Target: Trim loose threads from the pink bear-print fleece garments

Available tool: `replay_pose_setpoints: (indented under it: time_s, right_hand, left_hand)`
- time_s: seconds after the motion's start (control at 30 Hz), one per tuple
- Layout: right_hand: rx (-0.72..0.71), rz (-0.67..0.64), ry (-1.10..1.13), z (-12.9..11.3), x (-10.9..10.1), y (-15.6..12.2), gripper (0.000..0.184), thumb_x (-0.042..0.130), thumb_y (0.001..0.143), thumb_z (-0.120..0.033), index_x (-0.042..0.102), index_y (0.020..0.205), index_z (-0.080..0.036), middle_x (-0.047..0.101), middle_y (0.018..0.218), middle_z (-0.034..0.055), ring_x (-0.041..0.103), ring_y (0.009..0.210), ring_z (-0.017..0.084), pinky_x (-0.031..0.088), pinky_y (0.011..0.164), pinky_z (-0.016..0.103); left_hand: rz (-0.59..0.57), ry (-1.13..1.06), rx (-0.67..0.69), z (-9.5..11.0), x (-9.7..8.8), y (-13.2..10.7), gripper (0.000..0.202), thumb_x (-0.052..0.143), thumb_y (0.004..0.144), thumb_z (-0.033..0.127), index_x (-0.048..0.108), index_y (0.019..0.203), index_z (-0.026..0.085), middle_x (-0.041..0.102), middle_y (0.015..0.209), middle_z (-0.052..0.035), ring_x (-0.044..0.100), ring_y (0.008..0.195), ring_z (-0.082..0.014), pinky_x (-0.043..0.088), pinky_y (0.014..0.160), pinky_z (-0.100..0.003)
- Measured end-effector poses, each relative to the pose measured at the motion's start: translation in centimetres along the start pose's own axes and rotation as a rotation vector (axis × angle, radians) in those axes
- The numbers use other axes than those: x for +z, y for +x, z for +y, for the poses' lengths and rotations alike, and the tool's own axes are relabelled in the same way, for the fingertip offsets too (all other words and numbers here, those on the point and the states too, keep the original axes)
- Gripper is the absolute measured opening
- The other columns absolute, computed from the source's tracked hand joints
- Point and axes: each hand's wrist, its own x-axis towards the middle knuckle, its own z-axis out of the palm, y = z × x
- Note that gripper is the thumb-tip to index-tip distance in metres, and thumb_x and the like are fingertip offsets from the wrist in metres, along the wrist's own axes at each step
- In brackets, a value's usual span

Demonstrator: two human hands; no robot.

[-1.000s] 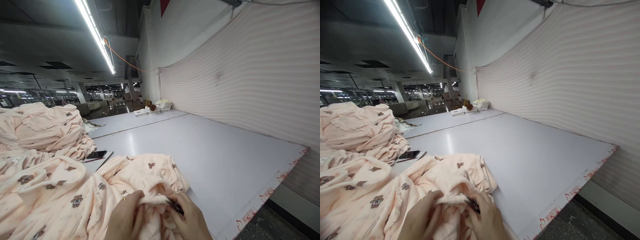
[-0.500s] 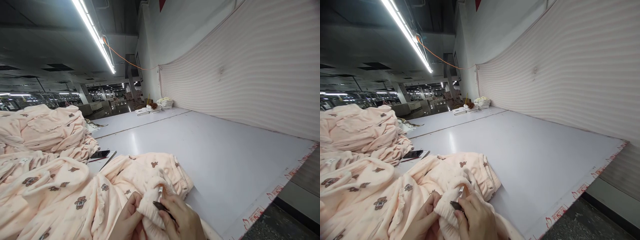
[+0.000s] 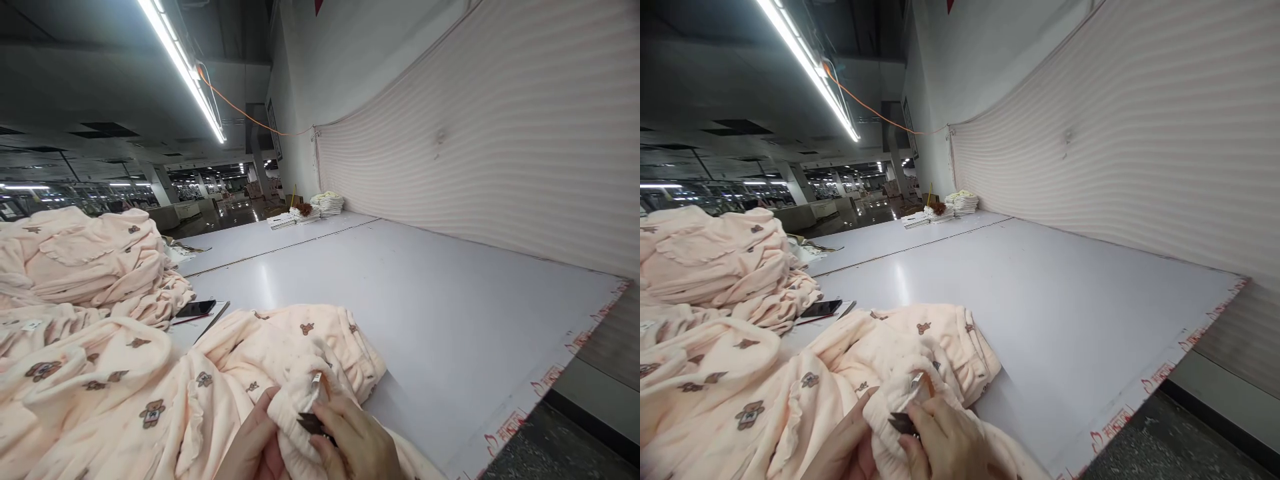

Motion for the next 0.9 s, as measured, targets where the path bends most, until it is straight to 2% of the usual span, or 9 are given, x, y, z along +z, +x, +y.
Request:
replay_pose_setpoints:
  time_s: [0.13, 0.33, 0.5, 0.6, 0.7, 0.73, 0.8, 0.83, 0.9]
  right_hand:
    - [-0.01, 0.008, -0.047, 0.3, -0.2, 0.0, 0.026, 0.046, 0.092, -0.028, 0.06, 0.112, -0.021, 0.07, 0.087, 0.0072, 0.068, 0.068, 0.018, 0.055, 0.06, 0.024]
    - [0.015, -0.028, -0.008, 0.3, 0.1, -0.7, 0.026, 0.049, 0.089, -0.028, 0.063, 0.11, -0.022, 0.07, 0.084, 0.0058, 0.067, 0.069, 0.018, 0.054, 0.06, 0.025]
    - [0.069, -0.029, 0.033, -0.3, 0.2, -0.4, 0.028, 0.048, 0.09, -0.032, 0.064, 0.11, -0.023, 0.071, 0.084, 0.0074, 0.067, 0.071, 0.02, 0.055, 0.063, 0.027]
    - [0.242, 0.047, 0.071, 0.1, -0.4, -0.6, 0.024, 0.049, 0.089, -0.031, 0.066, 0.106, -0.026, 0.07, 0.091, 0.0072, 0.068, 0.076, 0.02, 0.054, 0.064, 0.025]
    - [0.572, 0.152, 0.248, 0.9, -0.4, -1.2, 0.026, 0.055, 0.086, -0.04, 0.064, 0.104, -0.024, 0.068, 0.098, 0.0086, 0.067, 0.087, 0.022, 0.055, 0.07, 0.026]
    - [0.688, 0.152, 0.358, 1.1, -0.1, -1.6, 0.028, 0.056, 0.084, -0.045, 0.063, 0.099, -0.022, 0.068, 0.094, 0.0083, 0.067, 0.087, 0.022, 0.055, 0.072, 0.027]
    - [0.861, 0.089, 0.583, 1.2, 1.2, -2.6, 0.036, 0.058, 0.08, -0.055, 0.063, 0.089, -0.021, 0.069, 0.08, 0.0058, 0.068, 0.076, 0.021, 0.055, 0.067, 0.027]
    - [0.893, 0.052, 0.654, 1.0, 2.0, -3.2, 0.04, 0.058, 0.078, -0.059, 0.064, 0.085, -0.02, 0.068, 0.074, 0.0047, 0.067, 0.068, 0.02, 0.055, 0.062, 0.026]
    - [0.842, 0.023, 0.662, 0.2, 3.8, -4.5, 0.044, 0.056, 0.077, -0.062, 0.066, 0.082, -0.02, 0.068, 0.07, 0.0046, 0.064, 0.061, 0.018, 0.053, 0.058, 0.026]
  left_hand:
    - [-0.009, -0.025, -0.04, 0.1, 0.1, 0.1, 0.038, 0.073, 0.071, 0.022, 0.066, 0.108, 0.029, 0.075, 0.096, -0.0042, 0.067, 0.099, -0.0311, 0.055, 0.08, -0.037]
    - [0.008, 0.054, -0.027, -0.1, 0.1, 0.2, 0.036, 0.073, 0.071, 0.033, 0.067, 0.106, 0.028, 0.075, 0.09, -0.0058, 0.069, 0.092, -0.031, 0.056, 0.073, -0.036]
    - [0.028, 0.064, -0.021, -0.4, -0.9, 0.4, 0.038, 0.07, 0.076, 0.033, 0.065, 0.113, 0.026, 0.075, 0.089, -0.0077, 0.069, 0.093, -0.0308, 0.056, 0.075, -0.038]
    - [0.029, 0.047, 0.002, -0.3, -2.0, 0.6, 0.044, 0.062, 0.081, 0.028, 0.057, 0.125, 0.023, 0.074, 0.102, -0.0088, 0.065, 0.104, -0.0301, 0.052, 0.089, -0.042]
    - [0.127, 0.109, 0.049, 0.0, -2.5, 0.8, 0.045, 0.058, 0.084, 0.024, 0.053, 0.129, 0.019, 0.071, 0.111, -0.0105, 0.061, 0.112, -0.0283, 0.044, 0.1, -0.043]
    - [0.152, 0.126, 0.061, 0.1, -2.5, 0.8, 0.045, 0.058, 0.084, 0.024, 0.054, 0.128, 0.018, 0.071, 0.111, -0.0111, 0.06, 0.113, -0.0283, 0.043, 0.101, -0.043]
    - [0.119, 0.122, 0.031, 0.3, -1.9, 0.8, 0.044, 0.057, 0.084, 0.032, 0.056, 0.125, 0.017, 0.072, 0.109, -0.0124, 0.06, 0.114, -0.0303, 0.043, 0.1, -0.046]
    - [0.087, 0.123, -0.001, 0.4, -1.6, 0.8, 0.044, 0.058, 0.084, 0.036, 0.058, 0.122, 0.016, 0.073, 0.106, -0.0129, 0.061, 0.112, -0.0317, 0.044, 0.098, -0.046]
    - [0.06, 0.168, -0.058, 0.5, -0.8, 1.0, 0.044, 0.062, 0.079, 0.042, 0.064, 0.113, 0.014, 0.075, 0.096, -0.0135, 0.065, 0.102, -0.0342, 0.05, 0.089, -0.047]
